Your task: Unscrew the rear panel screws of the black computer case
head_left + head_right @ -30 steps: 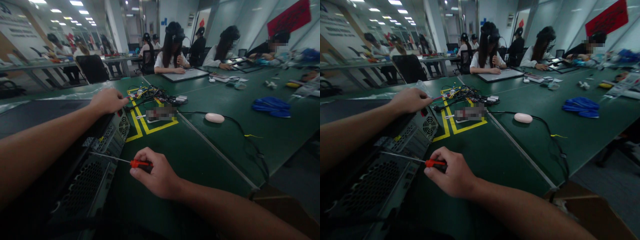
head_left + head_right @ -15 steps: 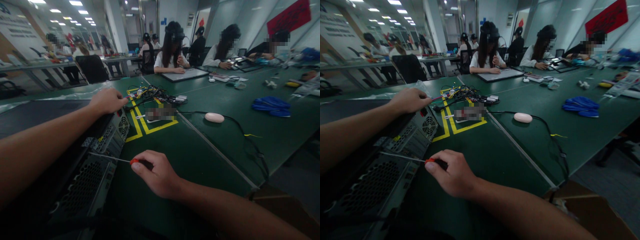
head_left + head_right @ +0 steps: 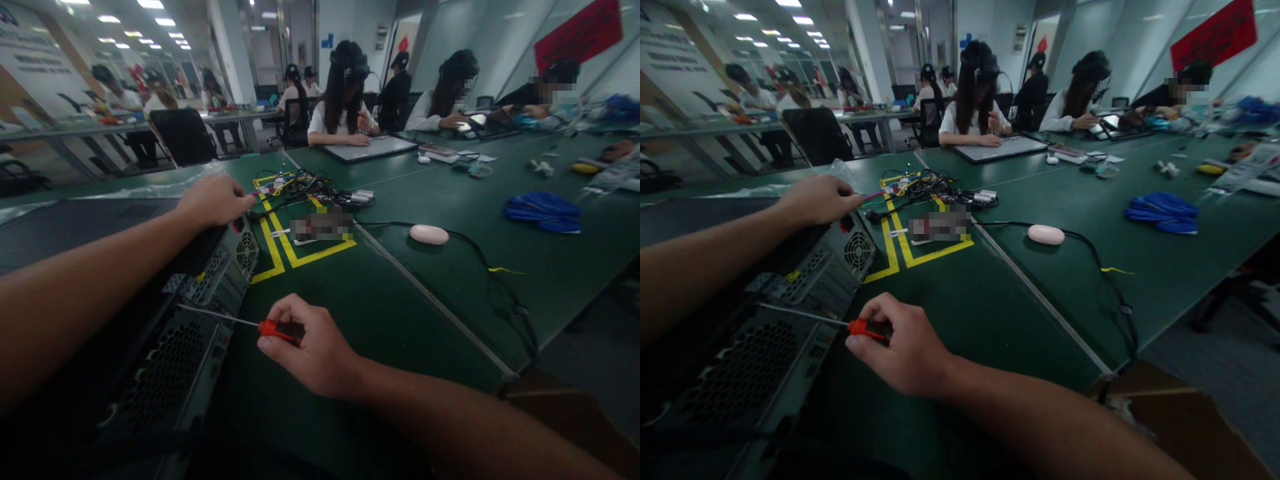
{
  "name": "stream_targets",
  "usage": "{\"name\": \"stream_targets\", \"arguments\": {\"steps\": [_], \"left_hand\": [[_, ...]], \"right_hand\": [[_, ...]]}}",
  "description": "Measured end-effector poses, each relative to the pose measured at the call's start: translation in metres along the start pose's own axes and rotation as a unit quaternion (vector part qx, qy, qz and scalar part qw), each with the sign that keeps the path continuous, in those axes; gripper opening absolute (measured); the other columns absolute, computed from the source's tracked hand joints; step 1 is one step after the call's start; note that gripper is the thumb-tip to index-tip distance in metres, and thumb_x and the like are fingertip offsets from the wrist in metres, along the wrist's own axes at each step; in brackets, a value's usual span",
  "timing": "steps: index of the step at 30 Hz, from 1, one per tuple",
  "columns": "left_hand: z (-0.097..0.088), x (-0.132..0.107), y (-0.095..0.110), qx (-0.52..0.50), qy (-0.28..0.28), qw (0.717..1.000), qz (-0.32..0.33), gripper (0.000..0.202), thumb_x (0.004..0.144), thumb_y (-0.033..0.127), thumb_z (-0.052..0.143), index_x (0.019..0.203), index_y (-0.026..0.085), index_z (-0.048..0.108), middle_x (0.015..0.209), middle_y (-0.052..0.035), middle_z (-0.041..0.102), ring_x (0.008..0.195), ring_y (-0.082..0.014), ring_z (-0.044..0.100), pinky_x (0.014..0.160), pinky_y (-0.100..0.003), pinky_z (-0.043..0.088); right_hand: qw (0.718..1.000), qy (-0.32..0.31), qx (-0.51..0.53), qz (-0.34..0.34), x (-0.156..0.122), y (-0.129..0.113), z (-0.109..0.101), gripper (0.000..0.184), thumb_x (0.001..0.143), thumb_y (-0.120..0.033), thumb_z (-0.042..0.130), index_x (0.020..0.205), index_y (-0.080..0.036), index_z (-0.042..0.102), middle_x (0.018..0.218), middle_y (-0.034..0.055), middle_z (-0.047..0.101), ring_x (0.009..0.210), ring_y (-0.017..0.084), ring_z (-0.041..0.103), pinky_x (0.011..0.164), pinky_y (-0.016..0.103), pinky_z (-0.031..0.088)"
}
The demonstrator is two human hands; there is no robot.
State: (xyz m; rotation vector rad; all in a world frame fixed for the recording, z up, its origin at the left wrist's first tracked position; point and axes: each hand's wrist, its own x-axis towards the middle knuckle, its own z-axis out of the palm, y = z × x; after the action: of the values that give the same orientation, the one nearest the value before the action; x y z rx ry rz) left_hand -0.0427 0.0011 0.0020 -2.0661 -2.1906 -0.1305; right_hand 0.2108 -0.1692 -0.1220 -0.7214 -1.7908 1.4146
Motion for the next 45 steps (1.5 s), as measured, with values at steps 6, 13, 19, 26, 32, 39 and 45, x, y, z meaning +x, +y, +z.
{"name": "stream_targets", "arguments": {"steps": [6, 13, 19, 26, 32, 39, 45], "left_hand": [[-0.007, -0.007, 0.006, 0.012, -0.02, 1.0, 0.003, 0.07, 0.114, 0.056, 0.049, 0.142, 0.01, 0.093, 0.136, -0.0254, 0.088, 0.111, -0.0373, 0.074, 0.09, -0.046, 0.052], [-0.007, -0.005, 0.007, 0.019, -0.021, 1.0, 0.005, 0.072, 0.11, 0.058, 0.048, 0.141, 0.014, 0.095, 0.129, -0.0232, 0.089, 0.115, -0.0436, 0.079, 0.089, -0.05, 0.055], [-0.007, -0.006, 0.006, 0.021, -0.013, 1.0, 0.005, 0.069, 0.112, 0.057, 0.049, 0.14, 0.014, 0.095, 0.132, -0.0215, 0.089, 0.112, -0.0363, 0.076, 0.091, -0.045, 0.055], [-0.003, -0.002, 0.003, 0.013, -0.008, 1.0, 0.012, 0.073, 0.107, 0.06, 0.049, 0.139, 0.015, 0.096, 0.129, -0.0229, 0.09, 0.113, -0.0426, 0.079, 0.091, -0.051, 0.057], [0.008, 0.009, -0.006, -0.014, 0.015, 1.0, -0.005, 0.071, 0.098, 0.072, 0.058, 0.13, 0.025, 0.099, 0.127, -0.0198, 0.092, 0.12, -0.0484, 0.081, 0.096, -0.053, 0.062], [0.009, 0.01, -0.008, -0.02, 0.021, 1.0, -0.004, 0.071, 0.095, 0.075, 0.061, 0.128, 0.027, 0.1, 0.122, -0.0202, 0.092, 0.119, -0.0498, 0.081, 0.097, -0.055, 0.063], [-0.001, 0.0, 0.0, 0.005, -0.002, 1.0, -0.002, 0.073, 0.102, 0.07, 0.054, 0.136, 0.022, 0.098, 0.126, -0.0195, 0.091, 0.114, -0.043, 0.08, 0.092, -0.049, 0.059]], "right_hand": [[1.0, -0.001, -0.008, 0.014, 0.0, -0.001, -0.001, 0.027, 0.1, -0.036, 0.089, 0.11, -0.027, 0.066, 0.091, -0.0033, 0.07, 0.078, 0.018, 0.063, 0.077, 0.033, 0.053], [1.0, 0.002, -0.004, -0.004, 0.0, -0.002, -0.001, 0.024, 0.101, -0.035, 0.087, 0.109, -0.026, 0.066, 0.088, -0.0042, 0.068, 0.076, 0.016, 0.062, 0.074, 0.032, 0.05], [1.0, -0.002, -0.004, 0.013, 0.0, -0.001, 0.0, 0.026, 0.101, -0.037, 0.089, 0.11, -0.026, 0.067, 0.089, -0.004, 0.069, 0.076, 0.017, 0.063, 0.074, 0.033, 0.051], [1.0, 0.001, -0.003, 0.012, 0.0, -0.004, -0.001, 0.024, 0.1, -0.037, 0.086, 0.109, -0.026, 0.067, 0.09, -0.0033, 0.069, 0.077, 0.017, 0.062, 0.073, 0.033, 0.049], [1.0, 0.011, -0.018, 0.011, 0.0, -0.005, -0.002, 0.023, 0.1, -0.039, 0.086, 0.107, -0.026, 0.069, 0.087, -0.0041, 0.068, 0.075, 0.017, 0.061, 0.074, 0.033, 0.05], [0.999, 0.03, -0.035, -0.004, 0.001, -0.004, -0.002, 0.019, 0.104, -0.042, 0.085, 0.104, -0.024, 0.078, 0.093, 0.0007, 0.078, 0.085, 0.02, 0.07, 0.084, 0.035, 0.056], [1.0, 0.01, -0.006, 0.015, 0.001, -0.006, -0.001, 0.021, 0.111, -0.041, 0.078, 0.106, -0.022, 0.081, 0.095, 0.0024, 0.078, 0.084, 0.02, 0.07, 0.081, 0.034, 0.054]]}}
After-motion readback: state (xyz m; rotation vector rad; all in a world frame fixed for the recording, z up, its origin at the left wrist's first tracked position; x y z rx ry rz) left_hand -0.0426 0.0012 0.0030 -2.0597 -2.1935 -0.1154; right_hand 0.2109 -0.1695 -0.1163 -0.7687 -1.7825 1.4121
